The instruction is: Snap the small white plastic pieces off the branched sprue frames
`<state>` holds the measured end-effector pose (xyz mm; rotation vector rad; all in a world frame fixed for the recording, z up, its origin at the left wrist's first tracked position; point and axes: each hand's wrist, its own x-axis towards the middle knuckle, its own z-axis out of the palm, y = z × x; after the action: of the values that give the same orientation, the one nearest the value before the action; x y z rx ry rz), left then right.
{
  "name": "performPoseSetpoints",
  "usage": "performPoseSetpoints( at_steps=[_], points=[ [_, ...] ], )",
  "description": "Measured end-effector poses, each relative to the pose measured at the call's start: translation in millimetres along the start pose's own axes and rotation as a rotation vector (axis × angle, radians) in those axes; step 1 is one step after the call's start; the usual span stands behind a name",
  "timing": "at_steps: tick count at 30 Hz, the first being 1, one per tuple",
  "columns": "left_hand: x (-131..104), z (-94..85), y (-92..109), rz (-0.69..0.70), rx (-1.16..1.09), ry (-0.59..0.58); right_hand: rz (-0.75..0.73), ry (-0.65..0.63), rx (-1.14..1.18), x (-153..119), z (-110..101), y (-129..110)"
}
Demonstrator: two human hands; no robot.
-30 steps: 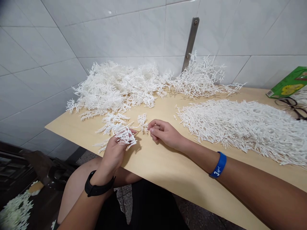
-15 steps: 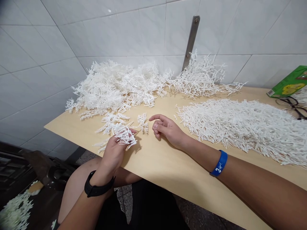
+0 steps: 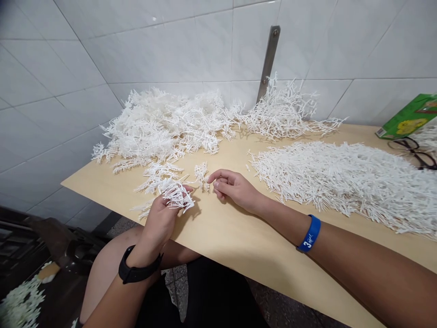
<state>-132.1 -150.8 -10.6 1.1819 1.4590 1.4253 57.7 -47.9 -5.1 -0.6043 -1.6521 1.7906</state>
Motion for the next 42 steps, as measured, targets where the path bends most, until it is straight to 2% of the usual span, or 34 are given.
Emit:
performPoseSetpoints(
  at_steps=[6,13,23,31,35,40,42],
  points=[
    [1.1,0.5,-0.3,0.024,-0.028,0.0,-0.002,-0.05,-0.151,-2.3,3.9,-4.3],
    [0.2,3.0,5.7,0.026,0.005,0.0,-0.072,-0.127,-0.463,-9.0,11.7,-4.9],
    [-1.9,8.6,16.8,0.036,0.112,-0.1,-0.068,-0.141,-0.483,-9.4,14.6,-4.6],
    [-3.5,11.8,12.3,0.051,0.25,-0.145,-0.136,-0.097,-0.552,-10.3,14.8,-5.7],
    [-2.4,11.7,10.7,0.119,0.204,-0.217,-0.223,-0.115,-0.553,-12.0,14.2,-5.7],
    [-4.7,7.4,13.0,0.248,0.292,-0.431,-0.37,-0.217,-0.596,-18.1,22.0,-1.4],
    [-5.9,5.9,15.3,0.254,0.32,-0.459,-0.381,-0.251,-0.617,-19.1,25.8,-1.0]
  ],
)
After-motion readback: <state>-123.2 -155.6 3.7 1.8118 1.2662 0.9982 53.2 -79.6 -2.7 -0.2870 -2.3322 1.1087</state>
